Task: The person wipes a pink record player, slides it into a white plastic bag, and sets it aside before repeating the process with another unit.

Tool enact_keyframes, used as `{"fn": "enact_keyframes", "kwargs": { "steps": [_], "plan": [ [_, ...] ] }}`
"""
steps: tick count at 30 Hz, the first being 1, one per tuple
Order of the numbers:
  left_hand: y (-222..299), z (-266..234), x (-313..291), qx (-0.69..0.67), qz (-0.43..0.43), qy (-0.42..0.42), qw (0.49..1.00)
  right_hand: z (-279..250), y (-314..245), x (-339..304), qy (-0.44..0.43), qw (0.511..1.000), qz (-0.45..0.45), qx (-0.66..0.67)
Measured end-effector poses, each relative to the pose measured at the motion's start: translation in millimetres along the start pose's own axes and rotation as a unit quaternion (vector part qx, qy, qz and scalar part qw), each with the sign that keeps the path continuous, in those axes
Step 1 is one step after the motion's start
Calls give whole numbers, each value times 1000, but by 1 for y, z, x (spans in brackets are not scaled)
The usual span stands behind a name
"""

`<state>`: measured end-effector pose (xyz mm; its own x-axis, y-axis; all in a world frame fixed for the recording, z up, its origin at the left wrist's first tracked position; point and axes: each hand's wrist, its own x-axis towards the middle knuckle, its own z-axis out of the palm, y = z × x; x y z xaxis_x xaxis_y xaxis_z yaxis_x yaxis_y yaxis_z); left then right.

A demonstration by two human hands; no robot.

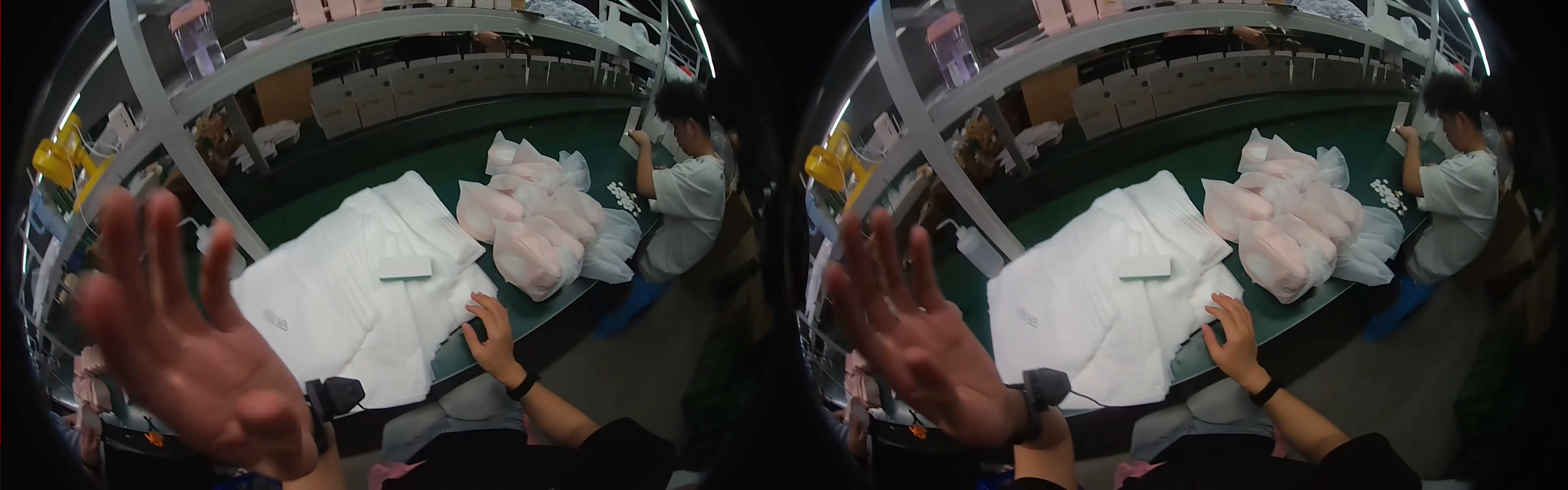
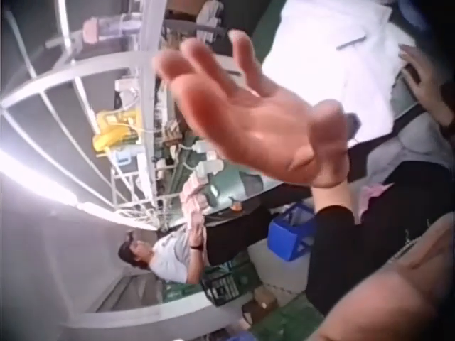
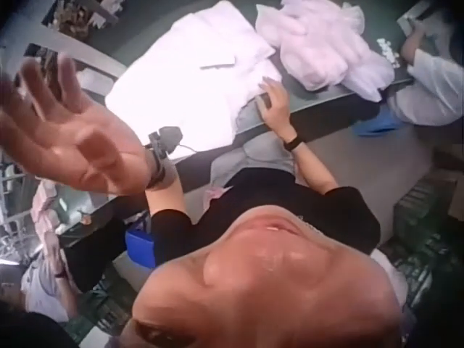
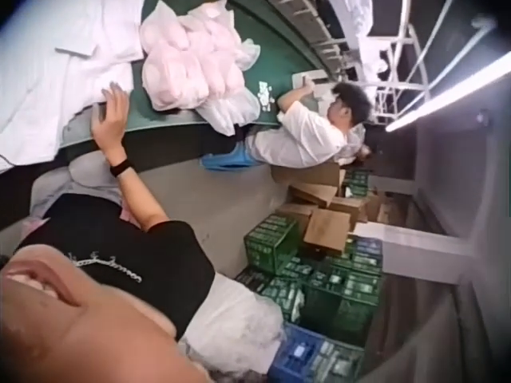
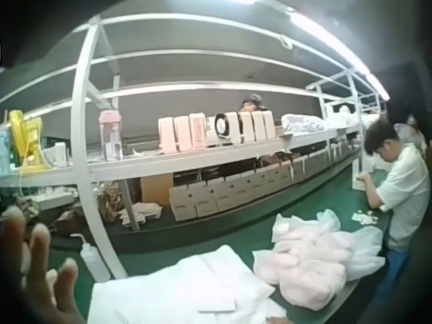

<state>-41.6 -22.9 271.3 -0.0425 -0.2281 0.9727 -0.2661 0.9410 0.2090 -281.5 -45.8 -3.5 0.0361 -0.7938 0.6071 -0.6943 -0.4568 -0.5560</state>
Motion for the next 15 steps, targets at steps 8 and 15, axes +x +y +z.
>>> {"fn": "enact_keyframes", "kwargs": {
  "steps": [8,15],
  "plan": [
    [21,8,-39,24,-54,134,989,6,7,8,21,999,16,36],
    [4,-74,2,80,125,227,963,24,-10,3,1,998,-2,55]
  ]
}}
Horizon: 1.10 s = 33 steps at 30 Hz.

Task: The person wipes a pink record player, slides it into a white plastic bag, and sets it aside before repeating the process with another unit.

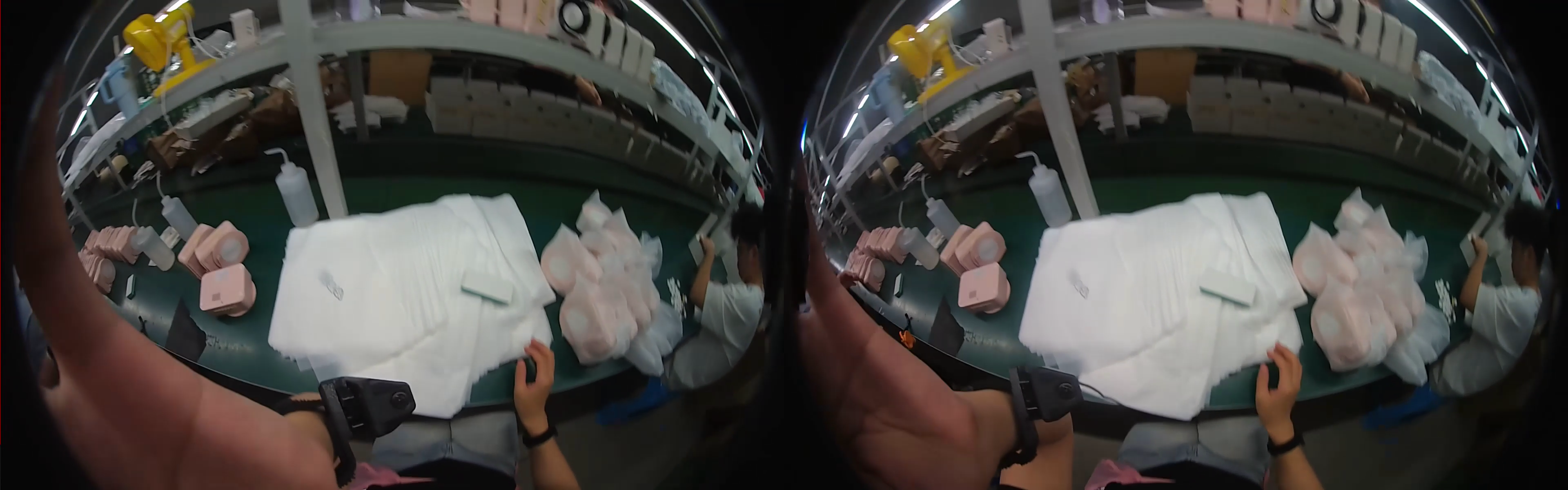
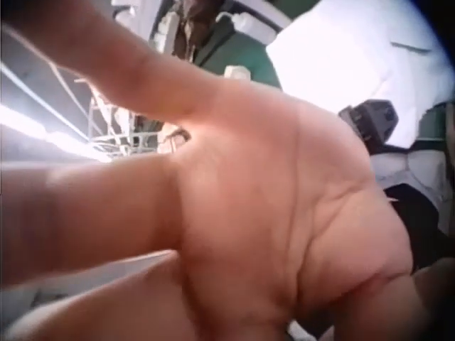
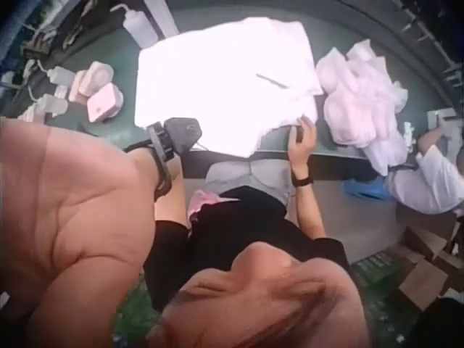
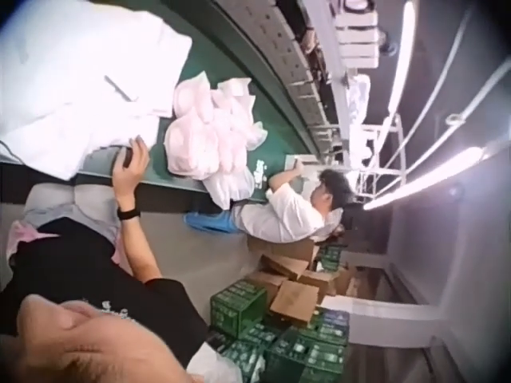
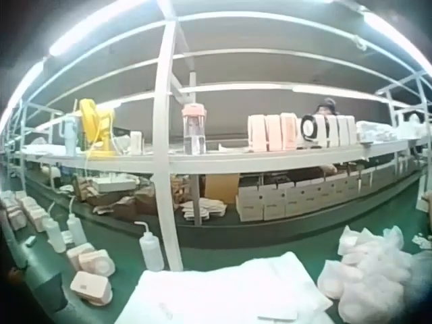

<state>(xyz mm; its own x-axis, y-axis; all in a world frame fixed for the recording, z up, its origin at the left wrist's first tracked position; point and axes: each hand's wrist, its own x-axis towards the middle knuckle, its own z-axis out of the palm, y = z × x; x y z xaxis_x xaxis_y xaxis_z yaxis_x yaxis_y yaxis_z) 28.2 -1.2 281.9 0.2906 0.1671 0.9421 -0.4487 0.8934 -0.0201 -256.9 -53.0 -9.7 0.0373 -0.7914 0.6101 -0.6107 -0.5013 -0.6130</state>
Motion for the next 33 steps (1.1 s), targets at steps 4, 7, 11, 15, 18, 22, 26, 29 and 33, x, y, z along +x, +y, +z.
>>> {"fn": "enact_keyframes", "kwargs": {
  "steps": [4,7,11,15,18,22,26,29,33],
  "plan": [
    [7,-30,8,3,79,91,993,-17,-3,-10,-6,1000,18,11],
    [23,-29,14,16,126,136,982,-16,-9,-11,-1,998,54,17],
    [31,-47,46,12,225,144,964,-14,3,-7,15,999,32,31],
    [42,-69,72,20,225,132,965,-5,23,-6,31,998,45,38],
    [86,-57,42,38,191,137,971,-28,10,-14,-6,998,64,11],
    [84,-54,6,27,214,152,965,-8,18,-1,13,998,53,22],
    [51,-145,-56,407,175,-234,865,4,24,-5,9,990,104,91],
    [1,-167,-35,516,-12,-541,664,-8,26,-14,6,962,198,190],
    [-58,-211,-30,474,-242,-403,745,-6,17,-10,11,975,140,172]
  ]
}}
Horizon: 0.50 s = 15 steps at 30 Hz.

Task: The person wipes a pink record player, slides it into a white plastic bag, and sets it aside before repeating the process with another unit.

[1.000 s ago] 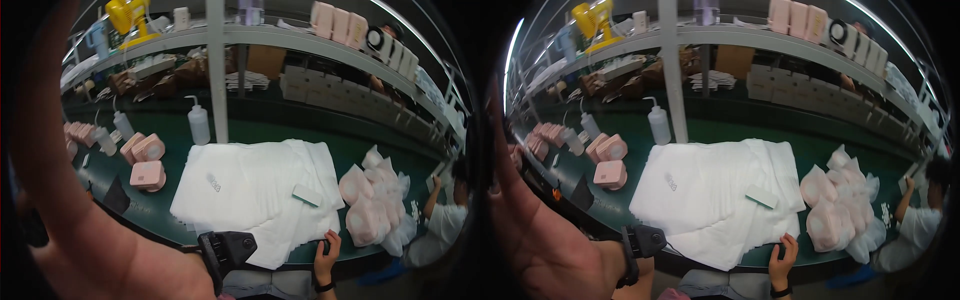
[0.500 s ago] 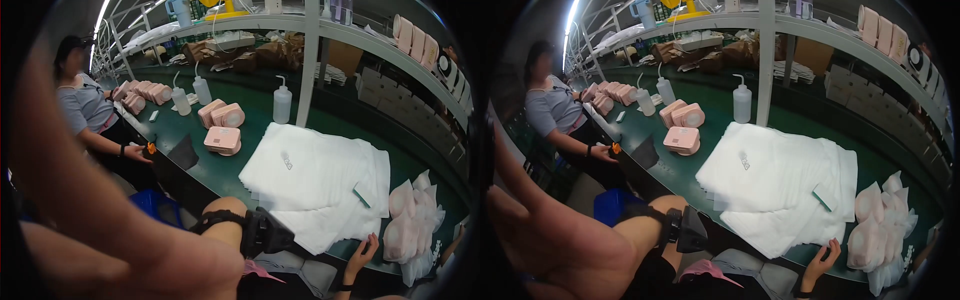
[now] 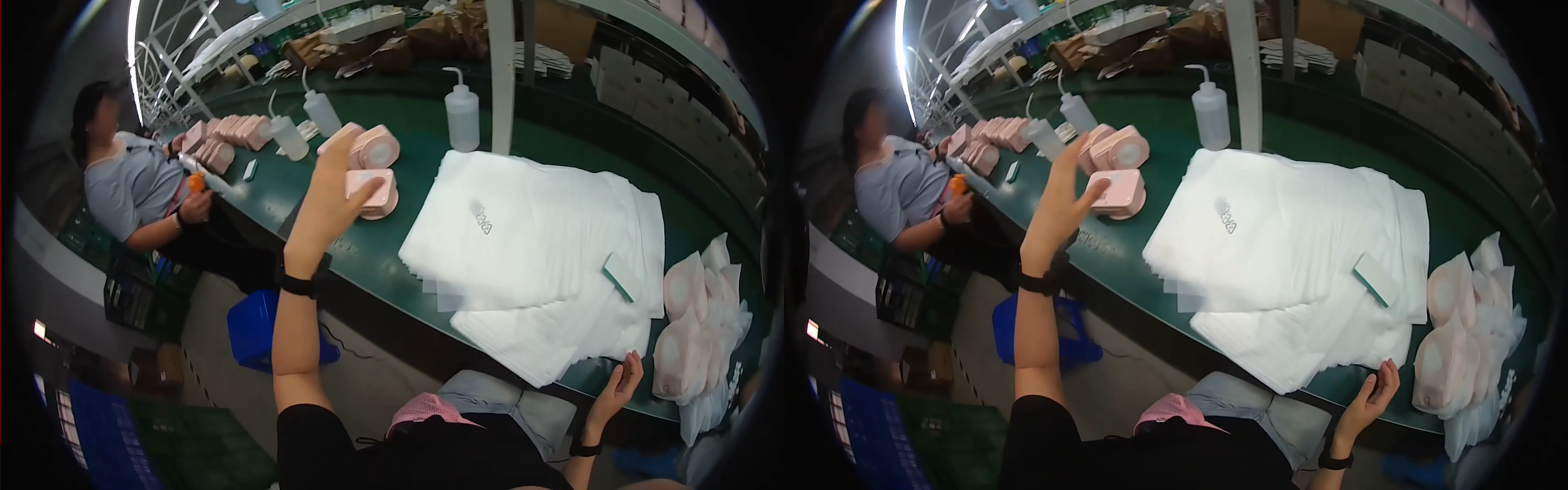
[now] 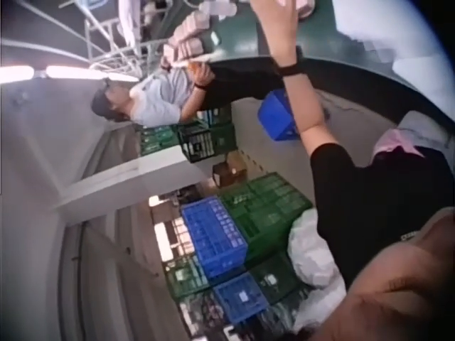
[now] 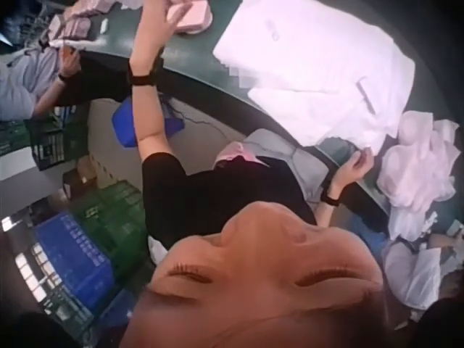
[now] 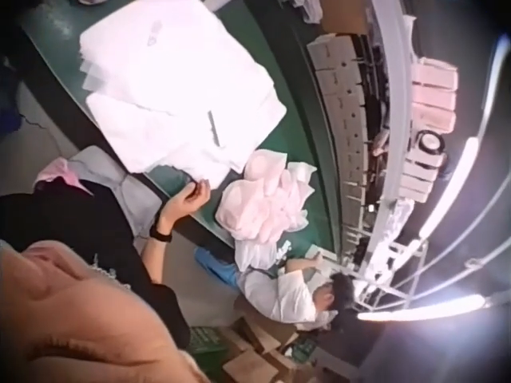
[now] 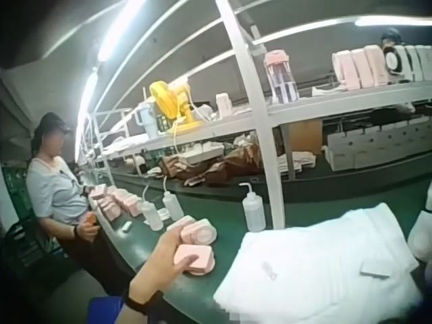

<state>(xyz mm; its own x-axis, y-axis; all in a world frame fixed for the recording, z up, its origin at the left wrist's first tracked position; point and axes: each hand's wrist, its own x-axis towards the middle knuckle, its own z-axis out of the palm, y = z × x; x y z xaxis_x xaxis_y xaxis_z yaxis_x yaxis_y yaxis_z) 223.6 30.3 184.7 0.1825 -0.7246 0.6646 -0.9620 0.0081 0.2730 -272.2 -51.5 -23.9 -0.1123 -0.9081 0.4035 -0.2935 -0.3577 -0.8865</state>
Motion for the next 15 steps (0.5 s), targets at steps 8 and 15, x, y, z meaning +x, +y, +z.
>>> {"fn": "enact_keyframes", "kwargs": {
  "steps": [8,15],
  "plan": [
    [-173,134,-25,218,-100,-73,968,4,-7,3,30,996,55,57],
    [-265,182,-43,327,100,-32,939,-2,-35,0,24,998,-14,-52]
  ]
}}
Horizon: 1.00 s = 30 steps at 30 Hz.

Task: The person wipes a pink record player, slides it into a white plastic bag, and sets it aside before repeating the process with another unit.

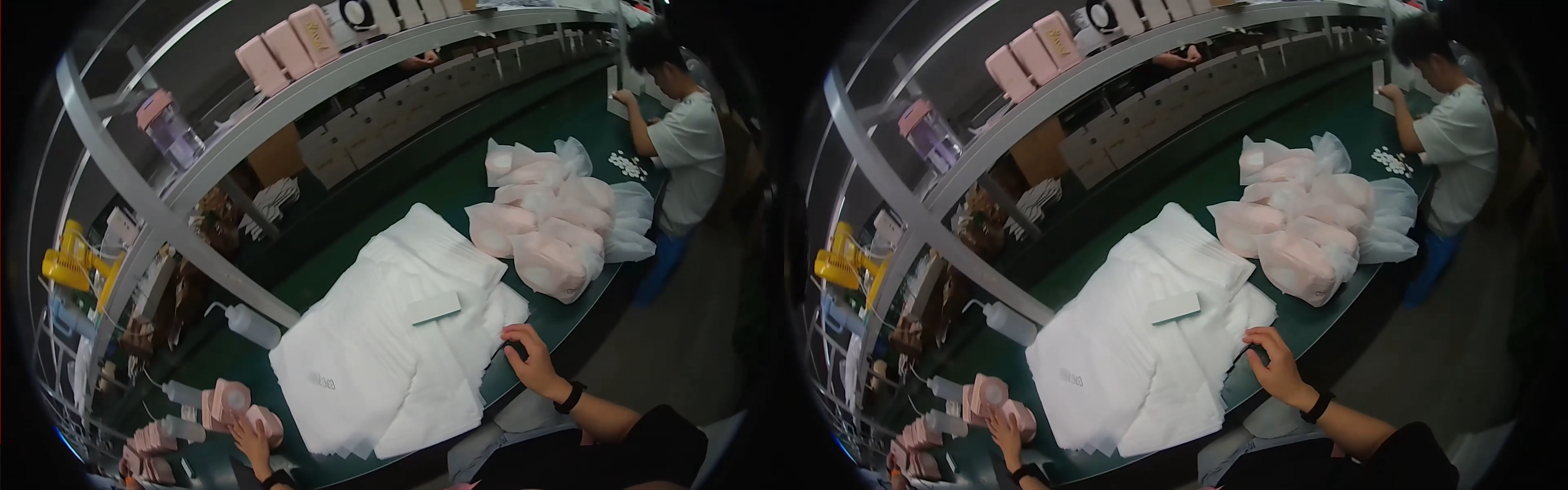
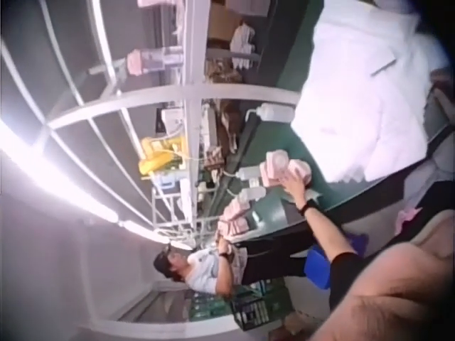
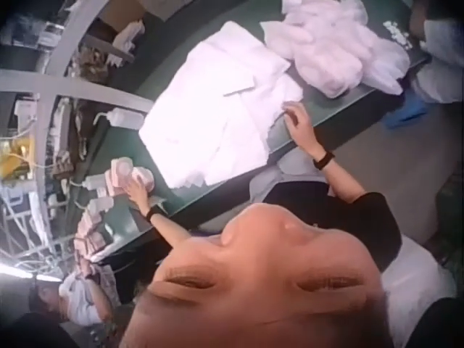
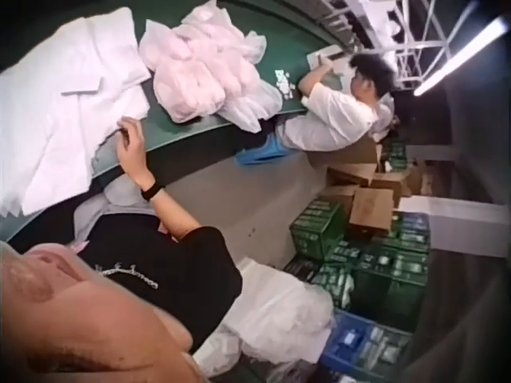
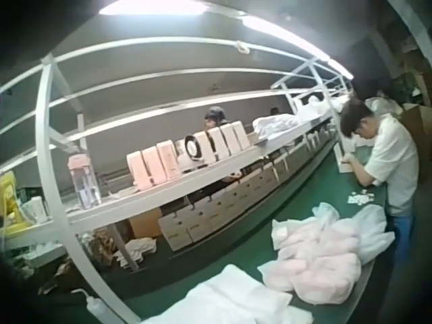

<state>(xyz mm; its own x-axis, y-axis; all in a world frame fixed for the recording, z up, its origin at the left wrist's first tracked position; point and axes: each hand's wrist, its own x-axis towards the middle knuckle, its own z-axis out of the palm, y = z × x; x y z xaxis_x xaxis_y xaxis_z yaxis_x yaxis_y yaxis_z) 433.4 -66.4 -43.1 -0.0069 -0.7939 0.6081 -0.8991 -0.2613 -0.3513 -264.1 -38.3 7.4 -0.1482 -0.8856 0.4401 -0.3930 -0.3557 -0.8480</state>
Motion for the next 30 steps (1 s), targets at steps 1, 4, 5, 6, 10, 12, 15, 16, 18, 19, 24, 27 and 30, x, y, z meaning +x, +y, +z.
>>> {"fn": "enact_keyframes", "kwargs": {
  "steps": [1,4,5,6,10,12,15,16,18,19,24,27,30],
  "plan": [
    [-12,-1,-6,-1,19,21,1000,2,-1,3,15,1000,3,2],
    [-43,-15,-6,2,48,58,997,1,4,5,-2,999,-42,-30],
    [-50,-27,-14,4,49,65,997,1,7,5,-10,999,-44,-29],
    [-48,-40,-26,6,49,71,996,1,9,4,-5,998,-48,-31],
    [57,-136,16,20,59,90,994,9,6,-5,-6,999,-34,-8],
    [73,-158,-10,24,50,83,995,-1,6,-1,-18,999,-3,38],
    [87,-167,-31,-308,-140,-8,941,-13,18,-1,5,998,5,65],
    [93,-181,-30,-407,-202,-40,890,-11,16,-7,23,996,17,78],
    [119,-206,-38,-645,-281,-50,709,1,6,-11,-5,984,53,168],
    [167,-233,-37,-771,-294,-25,564,5,-7,-12,-15,966,83,245],
    [321,-301,-29,-904,-371,-182,110,17,-75,-22,-233,882,139,384],
    [369,-296,-53,-901,-180,-276,-281,13,-95,-29,-257,870,79,413],
    [405,-289,-75,-871,-169,-243,-391,0,-97,-38,-281,894,17,349]
  ]
}}
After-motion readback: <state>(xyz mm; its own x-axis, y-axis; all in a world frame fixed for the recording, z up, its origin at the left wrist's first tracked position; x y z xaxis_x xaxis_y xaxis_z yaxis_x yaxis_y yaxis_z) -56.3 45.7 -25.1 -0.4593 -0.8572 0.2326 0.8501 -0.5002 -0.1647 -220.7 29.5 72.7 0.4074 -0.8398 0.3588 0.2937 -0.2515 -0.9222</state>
